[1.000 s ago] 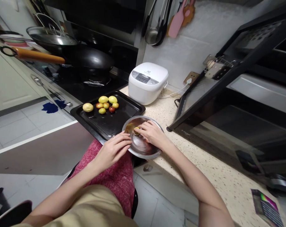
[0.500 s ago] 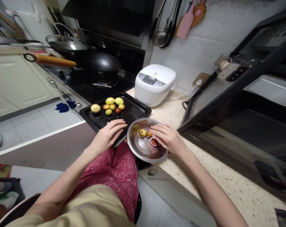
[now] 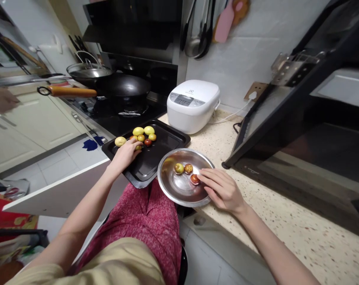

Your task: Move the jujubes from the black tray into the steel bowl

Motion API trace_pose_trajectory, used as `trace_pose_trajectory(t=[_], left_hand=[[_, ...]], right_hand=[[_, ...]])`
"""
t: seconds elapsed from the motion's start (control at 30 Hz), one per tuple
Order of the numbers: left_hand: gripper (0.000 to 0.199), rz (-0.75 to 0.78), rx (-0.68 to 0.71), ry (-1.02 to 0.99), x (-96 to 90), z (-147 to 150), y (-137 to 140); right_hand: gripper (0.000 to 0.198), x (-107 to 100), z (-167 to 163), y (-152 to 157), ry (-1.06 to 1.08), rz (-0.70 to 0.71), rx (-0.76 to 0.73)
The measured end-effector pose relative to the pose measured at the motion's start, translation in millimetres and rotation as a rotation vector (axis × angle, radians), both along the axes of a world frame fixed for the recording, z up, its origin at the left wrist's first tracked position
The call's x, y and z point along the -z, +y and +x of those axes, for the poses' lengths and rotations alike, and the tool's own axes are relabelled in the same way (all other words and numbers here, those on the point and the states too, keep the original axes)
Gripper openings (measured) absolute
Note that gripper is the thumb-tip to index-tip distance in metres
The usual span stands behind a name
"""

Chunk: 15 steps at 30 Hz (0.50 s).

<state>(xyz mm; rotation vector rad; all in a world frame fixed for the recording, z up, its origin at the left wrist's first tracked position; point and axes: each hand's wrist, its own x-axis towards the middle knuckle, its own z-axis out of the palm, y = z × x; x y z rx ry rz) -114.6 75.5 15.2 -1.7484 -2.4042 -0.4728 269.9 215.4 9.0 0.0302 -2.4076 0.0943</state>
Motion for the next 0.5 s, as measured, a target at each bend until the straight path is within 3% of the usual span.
trace_pose_trajectory(t=[0.13,0.27,0.4,0.5], left_hand=[[0.021,0.2,0.148,-0.113,-5.5,10,-4],[0.022,0.32,0.435,-0.244,-29.5,49,-9],[0.023,0.221,0.679,-0.298,-49.7,96,-5],[0.022,0.06,0.771,-0.251,-52.4,117,8]], right_hand=[[0.041,-1,-2,-3,0.041,0.036,-0.001],[0.039,-2,-4,-6,0.063,0.052,-0.026],[0.041,0,-8,-9,0.053,0.03,-0.067],[0.042,2,-10,-11,0.057,0.019,-0.081]])
